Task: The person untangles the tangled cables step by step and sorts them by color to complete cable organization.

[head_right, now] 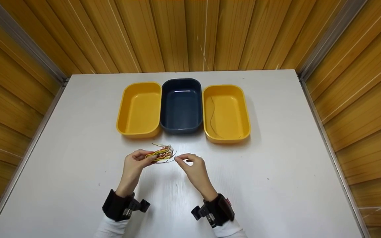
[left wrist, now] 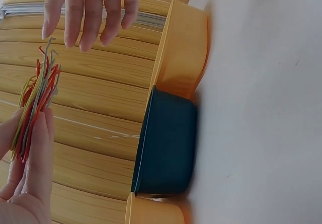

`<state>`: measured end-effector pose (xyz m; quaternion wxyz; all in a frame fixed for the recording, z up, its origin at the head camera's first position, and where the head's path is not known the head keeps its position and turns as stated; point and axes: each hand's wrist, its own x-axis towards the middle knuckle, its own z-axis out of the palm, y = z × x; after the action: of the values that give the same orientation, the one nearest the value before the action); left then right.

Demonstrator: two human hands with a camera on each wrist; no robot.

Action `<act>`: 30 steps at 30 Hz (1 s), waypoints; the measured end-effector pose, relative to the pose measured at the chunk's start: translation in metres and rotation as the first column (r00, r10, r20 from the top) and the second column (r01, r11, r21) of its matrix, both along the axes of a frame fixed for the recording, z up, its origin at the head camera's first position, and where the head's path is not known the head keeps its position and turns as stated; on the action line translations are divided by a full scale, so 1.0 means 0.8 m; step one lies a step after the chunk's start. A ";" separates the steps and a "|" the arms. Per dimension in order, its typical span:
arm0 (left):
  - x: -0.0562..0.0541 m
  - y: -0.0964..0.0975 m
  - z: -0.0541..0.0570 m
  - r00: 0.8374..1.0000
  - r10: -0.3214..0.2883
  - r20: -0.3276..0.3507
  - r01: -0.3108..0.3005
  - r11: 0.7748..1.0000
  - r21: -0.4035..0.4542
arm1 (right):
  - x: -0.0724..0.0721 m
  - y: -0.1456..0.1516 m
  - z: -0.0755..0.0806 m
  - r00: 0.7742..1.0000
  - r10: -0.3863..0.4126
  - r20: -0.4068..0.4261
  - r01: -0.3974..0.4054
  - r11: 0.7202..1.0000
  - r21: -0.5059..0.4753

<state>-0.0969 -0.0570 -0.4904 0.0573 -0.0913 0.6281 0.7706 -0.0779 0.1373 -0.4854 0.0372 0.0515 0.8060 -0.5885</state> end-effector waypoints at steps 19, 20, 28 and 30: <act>0.003 0.009 -0.002 0.999 -0.025 -0.023 0.024 1.000 -0.009 | 0.002 -0.004 -0.003 0.998 -0.038 0.048 0.045 0.988 -0.149; 0.003 0.009 -0.002 0.999 -0.027 -0.021 0.027 1.000 -0.009 | 0.002 -0.004 -0.003 0.998 -0.044 0.044 0.050 0.988 -0.144; 0.004 0.009 -0.003 1.000 -0.014 -0.019 0.015 1.000 0.023 | 0.001 0.000 -0.004 0.996 -0.079 0.039 0.083 0.990 -0.113; 0.004 0.008 -0.002 1.000 -0.014 -0.012 0.015 1.000 0.010 | 0.001 0.000 -0.004 0.996 -0.084 0.032 0.087 0.989 -0.116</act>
<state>-0.0941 -0.0503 -0.4923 0.0596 -0.0819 0.6253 0.7738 -0.0772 0.1376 -0.4885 0.0260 0.0917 0.7664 -0.6352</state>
